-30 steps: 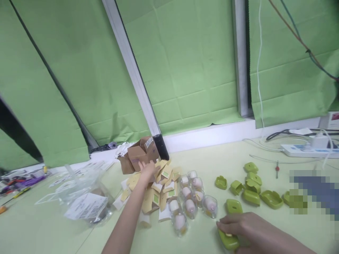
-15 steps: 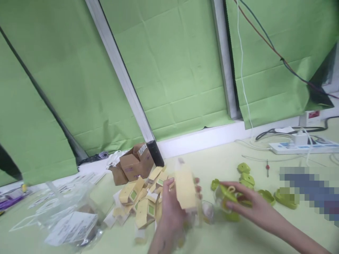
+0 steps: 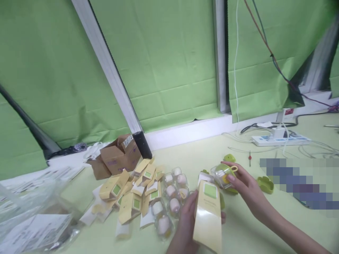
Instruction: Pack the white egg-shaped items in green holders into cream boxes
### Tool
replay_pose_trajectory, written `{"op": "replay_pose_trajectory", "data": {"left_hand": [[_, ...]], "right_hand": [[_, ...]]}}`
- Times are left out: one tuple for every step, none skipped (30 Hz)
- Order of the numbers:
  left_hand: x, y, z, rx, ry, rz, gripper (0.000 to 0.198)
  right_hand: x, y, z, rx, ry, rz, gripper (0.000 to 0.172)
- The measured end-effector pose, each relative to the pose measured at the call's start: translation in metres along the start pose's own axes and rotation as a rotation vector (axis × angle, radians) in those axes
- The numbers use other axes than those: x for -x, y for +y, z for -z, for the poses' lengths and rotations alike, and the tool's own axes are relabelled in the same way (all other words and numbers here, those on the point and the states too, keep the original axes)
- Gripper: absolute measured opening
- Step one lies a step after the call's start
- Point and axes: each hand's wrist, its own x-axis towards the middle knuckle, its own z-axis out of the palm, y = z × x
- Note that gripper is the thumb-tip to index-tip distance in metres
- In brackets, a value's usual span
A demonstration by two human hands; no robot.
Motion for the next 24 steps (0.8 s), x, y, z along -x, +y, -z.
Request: {"op": "replay_pose_trajectory", "data": {"left_hand": [[0.002,0.0,0.003,-0.007,0.029,-0.034,0.052],[0.005,0.0,0.006,-0.023,0.081,-0.083,0.051],[0.006,0.0,0.009,-0.054,0.154,-0.157,0.05],[0.008,0.001,0.012,-0.097,0.225,-0.253,0.05],[0.008,0.003,0.014,-0.118,0.271,-0.336,0.05],[0.008,0.004,0.015,-0.111,0.287,-0.391,0.051],[0.007,0.005,0.015,-0.082,0.279,-0.421,0.051],[0.006,0.006,0.014,-0.031,0.255,-0.434,0.051],[0.005,0.007,0.012,0.026,0.227,-0.441,0.053],[0.005,0.007,0.009,0.069,0.211,-0.447,0.055],[0.005,0.007,0.007,0.086,0.218,-0.461,0.059],[0.005,0.007,0.005,0.075,0.236,-0.479,0.065],[0.006,0.007,0.003,0.053,0.251,-0.498,0.072],[0.008,0.007,0.002,0.016,0.258,-0.514,0.08],[0.009,0.008,0.001,-0.028,0.259,-0.529,0.086],[0.01,0.007,0.001,-0.067,0.258,-0.553,0.091],[0.011,0.007,0.002,-0.095,0.261,-0.585,0.095],[0.01,0.006,0.003,-0.113,0.276,-0.615,0.099],[0.009,0.005,0.004,-0.124,0.301,-0.635,0.102],[0.008,0.004,0.005,-0.133,0.33,-0.648,0.106],[0.006,0.002,0.005,-0.142,0.354,-0.657,0.109],[0.003,0.0,0.006,-0.151,0.365,-0.66,0.112],[0.001,-0.002,0.007,-0.159,0.357,-0.658,0.113],[-0.001,-0.004,0.008,-0.165,0.337,-0.655,0.115]], "right_hand": [[0.0,0.004,0.003,0.011,0.002,0.02,0.046],[0.0,0.008,0.007,0.015,-0.01,0.049,0.045],[0.0,0.011,0.012,0.01,-0.044,0.086,0.044],[0.0,0.013,0.016,0.003,-0.113,0.121,0.043],[0.0,0.013,0.019,0.008,-0.211,0.145,0.042],[0.001,0.012,0.021,0.036,-0.324,0.15,0.041],[0.002,0.009,0.022,0.091,-0.443,0.131,0.038],[0.002,0.005,0.022,0.162,-0.547,0.099,0.035],[0.003,0.001,0.019,0.23,-0.618,0.063,0.032],[0.004,-0.003,0.016,0.278,-0.647,0.028,0.031],[0.004,-0.006,0.012,0.29,-0.633,0.0,0.033],[0.003,-0.007,0.008,0.261,-0.588,-0.022,0.036],[0.002,-0.006,0.005,0.196,-0.52,-0.042,0.039],[0.001,-0.004,0.002,0.113,-0.44,-0.061,0.041],[-0.001,-0.001,0.0,0.025,-0.365,-0.082,0.042],[-0.003,0.003,-0.001,-0.062,-0.302,-0.099,0.043],[-0.005,0.006,-0.002,-0.142,-0.251,-0.111,0.044],[-0.006,0.009,-0.002,-0.209,-0.213,-0.12,0.045],[-0.007,0.011,-0.003,-0.262,-0.188,-0.127,0.046],[-0.007,0.012,-0.004,-0.304,-0.177,-0.135,0.048],[-0.006,0.013,-0.005,-0.333,-0.175,-0.145,0.048],[-0.006,0.013,-0.006,-0.348,-0.176,-0.154,0.048],[-0.005,0.013,-0.008,-0.348,-0.173,-0.164,0.047],[-0.004,0.013,-0.009,-0.334,-0.165,-0.173,0.046]]}}
